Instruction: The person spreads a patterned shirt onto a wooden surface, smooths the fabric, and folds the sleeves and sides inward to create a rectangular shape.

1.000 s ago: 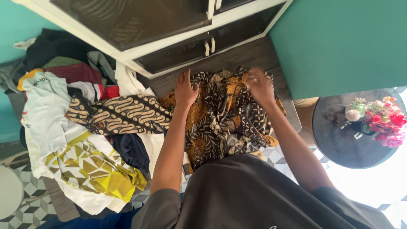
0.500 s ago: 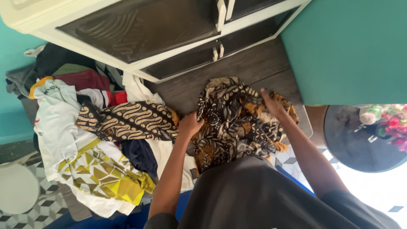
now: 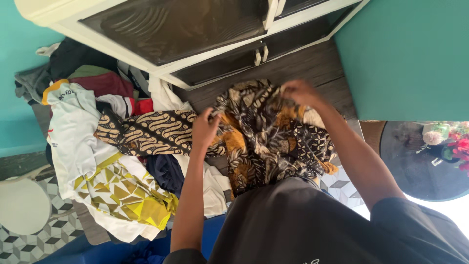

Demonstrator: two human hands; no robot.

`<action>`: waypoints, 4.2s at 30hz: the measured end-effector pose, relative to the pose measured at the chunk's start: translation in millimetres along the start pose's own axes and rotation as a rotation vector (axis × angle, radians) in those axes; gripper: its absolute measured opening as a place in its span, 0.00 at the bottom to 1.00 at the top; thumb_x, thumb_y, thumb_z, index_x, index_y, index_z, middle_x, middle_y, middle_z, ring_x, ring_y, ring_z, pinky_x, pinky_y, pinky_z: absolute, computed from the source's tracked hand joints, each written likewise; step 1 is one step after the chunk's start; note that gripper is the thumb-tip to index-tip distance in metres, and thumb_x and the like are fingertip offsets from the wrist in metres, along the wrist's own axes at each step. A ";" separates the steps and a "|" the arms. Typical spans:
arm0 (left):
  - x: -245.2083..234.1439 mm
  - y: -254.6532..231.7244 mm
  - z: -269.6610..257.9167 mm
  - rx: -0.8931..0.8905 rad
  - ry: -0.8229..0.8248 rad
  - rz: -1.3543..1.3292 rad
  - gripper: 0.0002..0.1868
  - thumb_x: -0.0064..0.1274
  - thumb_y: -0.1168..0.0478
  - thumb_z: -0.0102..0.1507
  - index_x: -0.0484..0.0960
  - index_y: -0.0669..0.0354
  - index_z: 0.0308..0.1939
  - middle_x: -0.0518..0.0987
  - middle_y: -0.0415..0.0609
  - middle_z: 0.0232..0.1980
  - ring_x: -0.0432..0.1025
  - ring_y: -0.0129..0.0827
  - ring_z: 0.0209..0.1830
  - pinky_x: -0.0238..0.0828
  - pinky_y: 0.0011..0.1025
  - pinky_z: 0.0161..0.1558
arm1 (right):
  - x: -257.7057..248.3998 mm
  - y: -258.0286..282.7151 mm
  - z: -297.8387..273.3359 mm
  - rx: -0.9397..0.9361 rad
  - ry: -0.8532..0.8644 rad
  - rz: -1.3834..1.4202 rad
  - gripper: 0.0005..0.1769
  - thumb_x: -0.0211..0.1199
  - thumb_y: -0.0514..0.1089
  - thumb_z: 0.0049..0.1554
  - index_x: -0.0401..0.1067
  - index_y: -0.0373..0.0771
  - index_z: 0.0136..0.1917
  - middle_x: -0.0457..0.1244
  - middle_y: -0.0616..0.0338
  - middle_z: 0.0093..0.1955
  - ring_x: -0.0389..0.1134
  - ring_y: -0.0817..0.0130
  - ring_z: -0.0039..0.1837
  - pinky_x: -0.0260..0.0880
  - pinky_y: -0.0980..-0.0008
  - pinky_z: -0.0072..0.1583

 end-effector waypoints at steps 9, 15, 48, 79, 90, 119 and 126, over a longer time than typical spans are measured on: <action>-16.4 -33.9 -45.0 0.023 -0.421 0.136 0.40 0.57 0.55 0.64 0.56 0.65 0.75 0.60 0.70 0.71 0.64 0.57 0.68 0.65 0.51 0.65 | -62.3 -4.7 -61.9 -0.164 -0.736 0.004 0.29 0.68 0.42 0.57 0.68 0.36 0.71 0.64 0.41 0.69 0.63 0.48 0.69 0.63 0.53 0.68; 98.7 -46.1 -110.1 0.180 -0.075 0.116 0.35 0.48 0.53 0.71 0.57 0.63 0.78 0.64 0.60 0.73 0.62 0.49 0.73 0.64 0.45 0.74 | -14.1 -105.6 -132.4 -0.012 -0.782 -0.006 0.23 0.64 0.41 0.56 0.72 0.40 0.66 0.67 0.50 0.60 0.69 0.53 0.61 0.69 0.54 0.63; 328.8 -117.6 -135.1 -0.097 -0.095 -0.042 0.31 0.60 0.37 0.58 0.76 0.58 0.50 0.82 0.55 0.41 0.78 0.54 0.41 0.74 0.50 0.40 | 104.2 -248.4 -184.2 0.277 -0.258 0.173 0.24 0.66 0.60 0.54 0.81 0.34 0.41 0.70 0.52 0.32 0.75 0.64 0.36 0.73 0.64 0.44; 242.9 -71.6 -181.3 0.082 -0.372 0.293 0.32 0.56 0.55 0.65 0.63 0.57 0.70 0.65 0.61 0.67 0.59 0.57 0.73 0.59 0.51 0.70 | -34.0 -246.2 -308.5 -0.121 -0.818 -0.041 0.26 0.73 0.40 0.51 0.71 0.36 0.62 0.63 0.43 0.61 0.65 0.44 0.65 0.66 0.54 0.65; 215.9 50.0 -204.7 -0.224 -0.231 0.478 0.48 0.45 0.35 0.66 0.46 0.56 0.79 0.45 0.61 0.83 0.44 0.51 0.82 0.52 0.42 0.74 | 110.4 -199.7 -241.1 -0.355 -0.158 -0.286 0.27 0.73 0.50 0.47 0.77 0.45 0.60 0.57 0.38 0.72 0.55 0.41 0.74 0.59 0.52 0.70; 112.5 -171.6 -132.7 0.746 -0.077 0.139 0.38 0.54 0.77 0.57 0.67 0.55 0.71 0.73 0.54 0.71 0.68 0.50 0.76 0.62 0.44 0.78 | 101.8 -29.3 -233.8 -0.518 -0.571 -0.150 0.08 0.67 0.40 0.48 0.76 0.34 0.41 0.66 0.48 0.42 0.68 0.48 0.49 0.69 0.51 0.55; 210.2 -153.2 -108.3 0.624 0.480 0.522 0.33 0.56 0.63 0.60 0.69 0.57 0.70 0.82 0.57 0.55 0.76 0.45 0.59 0.51 0.48 0.75 | 135.2 -110.7 -198.9 -0.207 -0.206 -0.323 0.17 0.59 0.42 0.54 0.76 0.40 0.57 0.68 0.50 0.55 0.71 0.49 0.56 0.73 0.53 0.57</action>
Point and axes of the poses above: each hand's wrist, its own z-axis towards the middle knuckle, its own x-axis out of the palm, y = z × x, the point moved 6 cm from there along z, towards the middle knuckle
